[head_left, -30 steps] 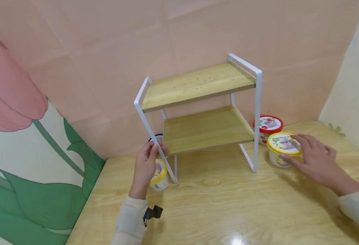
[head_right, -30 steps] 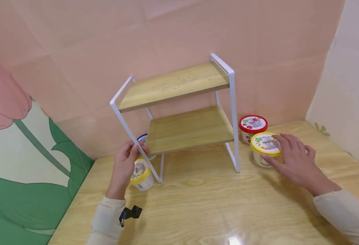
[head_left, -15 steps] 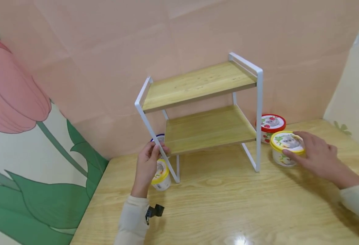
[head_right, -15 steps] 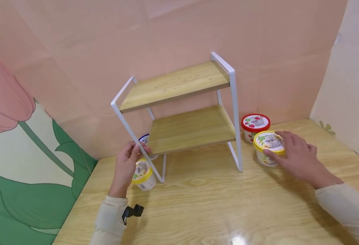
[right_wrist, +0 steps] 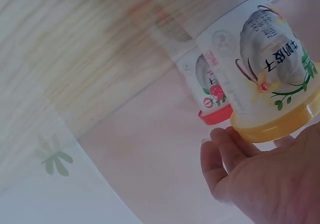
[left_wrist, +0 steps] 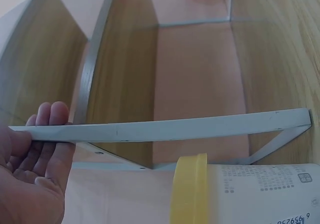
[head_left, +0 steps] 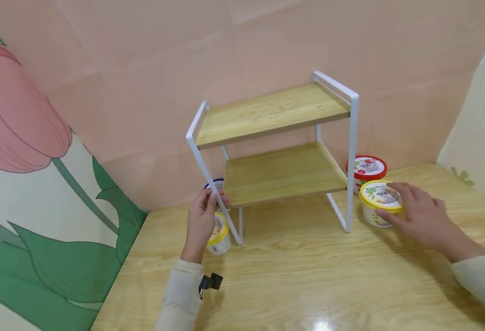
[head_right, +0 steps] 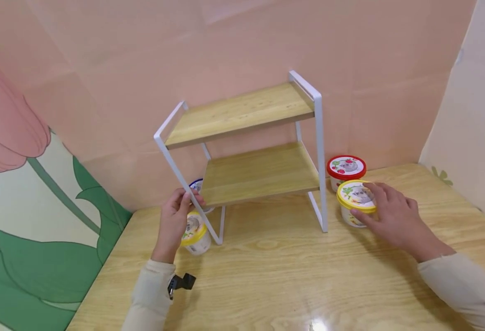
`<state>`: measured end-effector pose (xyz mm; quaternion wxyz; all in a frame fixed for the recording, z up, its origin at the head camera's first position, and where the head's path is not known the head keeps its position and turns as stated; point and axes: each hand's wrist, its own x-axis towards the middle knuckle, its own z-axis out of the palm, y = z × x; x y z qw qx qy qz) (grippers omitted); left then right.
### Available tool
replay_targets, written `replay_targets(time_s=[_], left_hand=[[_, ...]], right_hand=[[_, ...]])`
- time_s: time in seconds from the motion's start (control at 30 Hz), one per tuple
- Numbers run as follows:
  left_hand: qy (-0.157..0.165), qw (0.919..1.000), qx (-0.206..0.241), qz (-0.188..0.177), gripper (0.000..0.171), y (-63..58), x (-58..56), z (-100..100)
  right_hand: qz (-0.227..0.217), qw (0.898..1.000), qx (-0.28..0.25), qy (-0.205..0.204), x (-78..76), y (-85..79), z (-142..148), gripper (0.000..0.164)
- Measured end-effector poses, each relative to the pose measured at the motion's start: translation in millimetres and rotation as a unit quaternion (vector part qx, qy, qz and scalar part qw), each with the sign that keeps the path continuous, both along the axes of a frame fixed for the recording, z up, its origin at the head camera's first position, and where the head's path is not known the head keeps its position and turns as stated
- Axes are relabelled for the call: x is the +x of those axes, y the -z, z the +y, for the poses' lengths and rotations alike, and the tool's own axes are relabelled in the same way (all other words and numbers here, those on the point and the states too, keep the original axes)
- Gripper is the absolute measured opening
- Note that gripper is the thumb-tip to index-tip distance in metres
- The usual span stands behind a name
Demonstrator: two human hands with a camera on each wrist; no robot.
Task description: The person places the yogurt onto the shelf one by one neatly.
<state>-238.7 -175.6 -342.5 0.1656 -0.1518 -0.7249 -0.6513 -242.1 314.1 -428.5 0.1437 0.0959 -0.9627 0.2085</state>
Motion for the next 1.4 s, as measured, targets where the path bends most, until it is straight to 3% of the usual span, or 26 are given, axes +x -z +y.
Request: replay_targets(time_s=[0.57, 0.93, 1.1, 1.23, 1.4], left_hand=[[-0.01, 0.9998, -0.014, -0.009, 0.026, -4.1, -2.2, 5.4], [-0.027, 0.999, -0.028, -0.023, 0.026, -4.5, 3.2, 5.5], [-0.018, 0.9985, -0.037, -0.036, 0.027, -5.8, 4.3, 2.2], [-0.019, 0.999, -0.03, -0.026, 0.027, -5.8, 2.7, 3.2], [-0.031, 0.9988, -0.035, 0.014, 0.028, 0.7, 0.0, 3.8]], right_hand=[[0.009, 1.0, -0.017, 0.008, 14.2, -4.0, 2.9, 0.092], [0.013, 1.0, -0.005, 0.003, 38.5, -1.5, 6.7, 0.093], [0.021, 1.0, -0.006, 0.0, 44.3, 0.9, 7.8, 0.093], [0.019, 1.0, -0.013, -0.002, 43.4, -1.3, 8.4, 0.092], [0.017, 1.0, -0.021, -0.006, 44.5, -1.8, 8.0, 0.092]])
